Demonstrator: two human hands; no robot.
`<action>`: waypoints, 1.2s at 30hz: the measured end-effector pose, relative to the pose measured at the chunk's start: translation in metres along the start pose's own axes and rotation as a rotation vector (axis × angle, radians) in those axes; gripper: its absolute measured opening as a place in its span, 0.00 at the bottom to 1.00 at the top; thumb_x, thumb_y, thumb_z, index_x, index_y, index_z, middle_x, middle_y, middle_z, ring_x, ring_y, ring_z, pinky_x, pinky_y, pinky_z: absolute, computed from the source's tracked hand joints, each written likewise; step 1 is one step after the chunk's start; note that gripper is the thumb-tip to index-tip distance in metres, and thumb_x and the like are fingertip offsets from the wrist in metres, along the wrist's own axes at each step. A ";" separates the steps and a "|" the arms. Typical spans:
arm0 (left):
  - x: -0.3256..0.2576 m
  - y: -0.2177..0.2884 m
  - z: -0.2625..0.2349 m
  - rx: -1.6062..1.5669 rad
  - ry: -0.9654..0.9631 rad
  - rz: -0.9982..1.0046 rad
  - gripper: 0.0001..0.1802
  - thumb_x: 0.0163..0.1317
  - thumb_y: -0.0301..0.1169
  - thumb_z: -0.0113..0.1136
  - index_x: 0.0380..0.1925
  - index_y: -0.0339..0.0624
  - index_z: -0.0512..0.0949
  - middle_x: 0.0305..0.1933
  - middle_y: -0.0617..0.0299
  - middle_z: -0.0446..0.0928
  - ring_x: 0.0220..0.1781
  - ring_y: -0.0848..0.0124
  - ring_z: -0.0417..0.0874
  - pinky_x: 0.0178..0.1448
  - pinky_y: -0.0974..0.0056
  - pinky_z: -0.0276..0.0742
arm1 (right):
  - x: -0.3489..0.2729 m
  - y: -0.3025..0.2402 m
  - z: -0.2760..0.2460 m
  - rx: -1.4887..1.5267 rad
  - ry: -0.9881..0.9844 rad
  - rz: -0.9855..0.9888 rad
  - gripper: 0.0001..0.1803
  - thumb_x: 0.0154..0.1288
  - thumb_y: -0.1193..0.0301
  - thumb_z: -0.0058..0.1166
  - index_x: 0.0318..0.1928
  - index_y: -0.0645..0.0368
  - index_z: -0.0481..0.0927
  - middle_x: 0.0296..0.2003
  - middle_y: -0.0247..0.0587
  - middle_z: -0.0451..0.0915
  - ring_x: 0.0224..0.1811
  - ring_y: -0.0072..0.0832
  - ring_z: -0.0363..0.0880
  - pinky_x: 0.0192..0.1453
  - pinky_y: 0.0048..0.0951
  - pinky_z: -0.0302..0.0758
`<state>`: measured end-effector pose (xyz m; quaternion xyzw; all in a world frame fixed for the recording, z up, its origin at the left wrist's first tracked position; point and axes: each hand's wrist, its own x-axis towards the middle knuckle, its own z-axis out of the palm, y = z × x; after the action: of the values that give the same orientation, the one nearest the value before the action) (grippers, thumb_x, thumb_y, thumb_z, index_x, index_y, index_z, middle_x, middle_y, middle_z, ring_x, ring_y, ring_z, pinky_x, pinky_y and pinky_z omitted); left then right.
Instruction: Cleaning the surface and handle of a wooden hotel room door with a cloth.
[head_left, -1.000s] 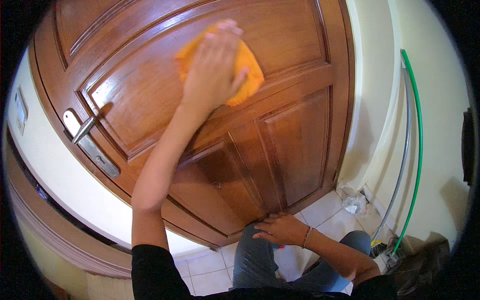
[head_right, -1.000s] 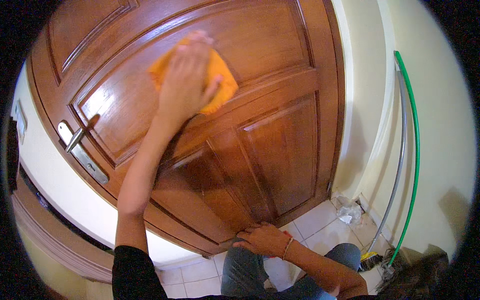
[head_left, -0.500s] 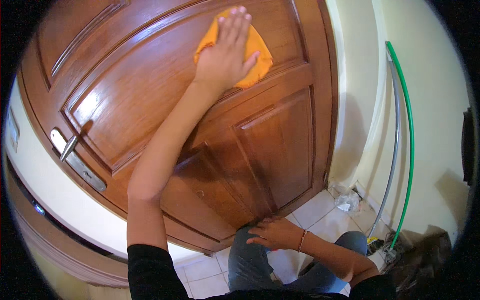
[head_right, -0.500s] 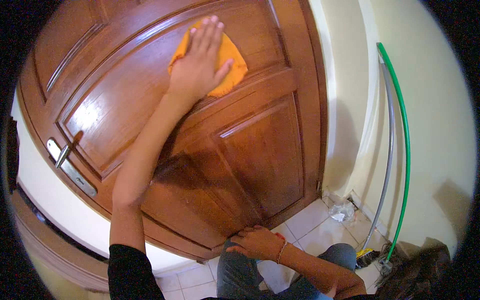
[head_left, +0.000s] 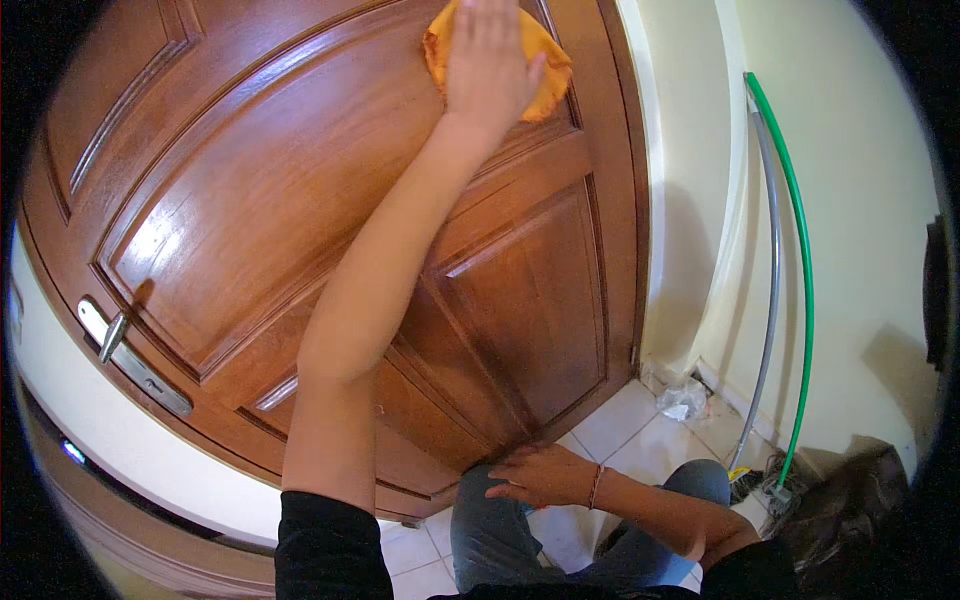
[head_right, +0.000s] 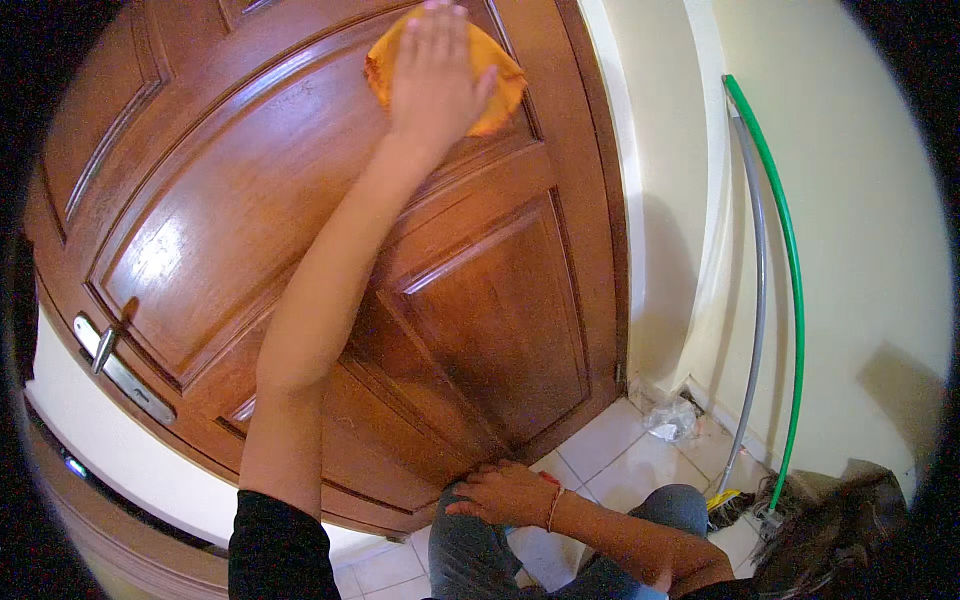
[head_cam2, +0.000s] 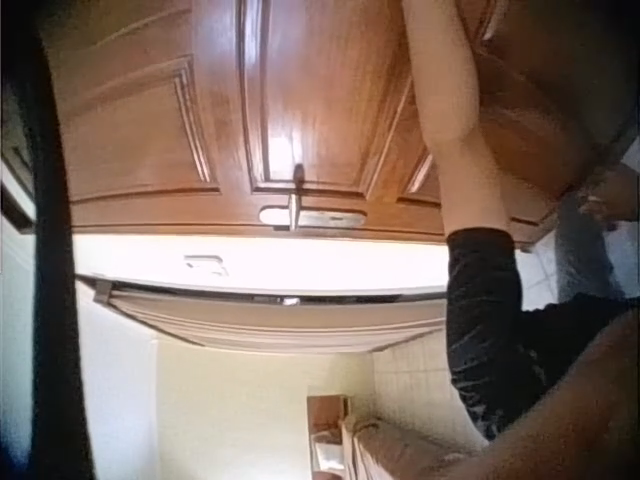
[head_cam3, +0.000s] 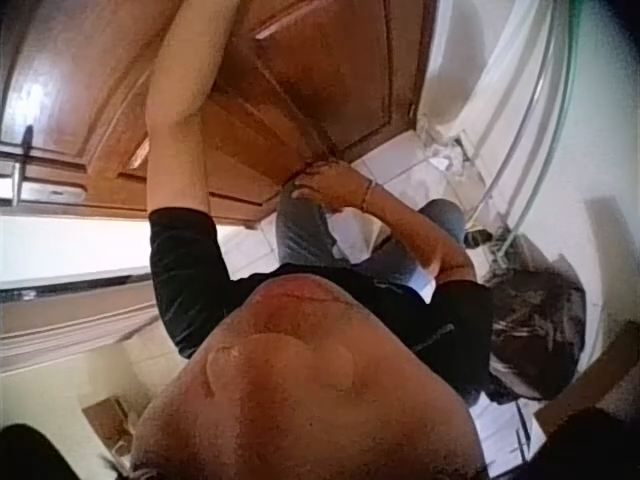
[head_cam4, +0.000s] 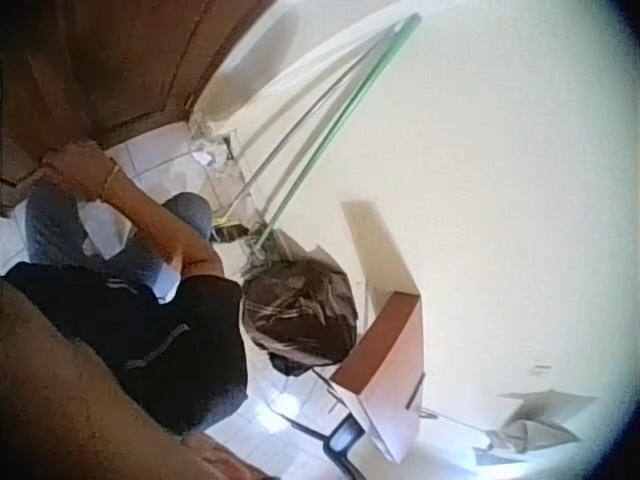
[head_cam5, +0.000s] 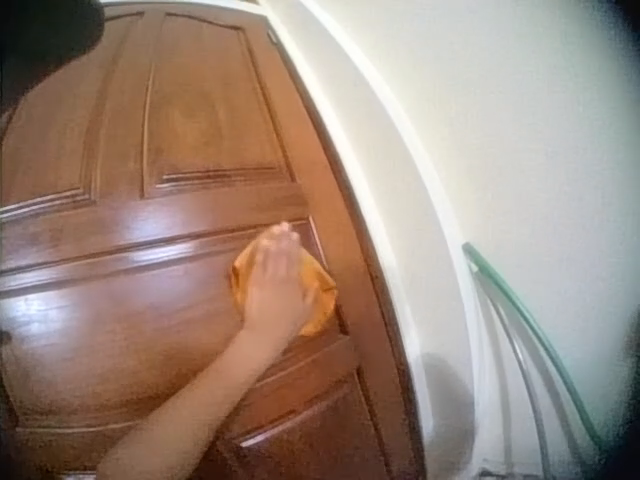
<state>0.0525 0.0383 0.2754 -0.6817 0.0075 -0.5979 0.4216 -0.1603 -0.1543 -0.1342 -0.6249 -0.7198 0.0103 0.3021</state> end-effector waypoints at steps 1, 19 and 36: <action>-0.007 0.011 0.007 -0.090 -0.061 0.093 0.53 0.74 0.61 0.60 0.85 0.34 0.58 0.91 0.48 0.54 0.92 0.52 0.55 0.78 0.51 0.79 | 0.002 0.000 -0.003 0.002 -0.005 -0.007 0.34 0.85 0.39 0.44 0.55 0.56 0.89 0.41 0.51 0.90 0.51 0.51 0.90 0.55 0.51 0.87; -0.040 -0.003 -0.009 -0.271 -0.139 0.247 0.51 0.76 0.62 0.57 0.84 0.34 0.61 0.90 0.48 0.59 0.91 0.52 0.57 0.87 0.53 0.68 | 0.011 0.002 -0.005 0.045 -0.019 0.024 0.27 0.83 0.43 0.51 0.51 0.52 0.90 0.42 0.48 0.90 0.46 0.50 0.90 0.51 0.51 0.88; -0.077 -0.129 -0.104 -0.168 -0.134 0.097 0.50 0.77 0.61 0.55 0.85 0.37 0.58 0.92 0.53 0.54 0.92 0.52 0.54 0.85 0.51 0.70 | 0.021 -0.005 0.011 0.059 -0.186 0.055 0.28 0.84 0.40 0.47 0.55 0.49 0.89 0.45 0.50 0.90 0.48 0.55 0.90 0.53 0.56 0.87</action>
<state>-0.1190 0.1020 0.2809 -0.7519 0.0625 -0.5271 0.3911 -0.1708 -0.1325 -0.1321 -0.6316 -0.7268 0.0976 0.2518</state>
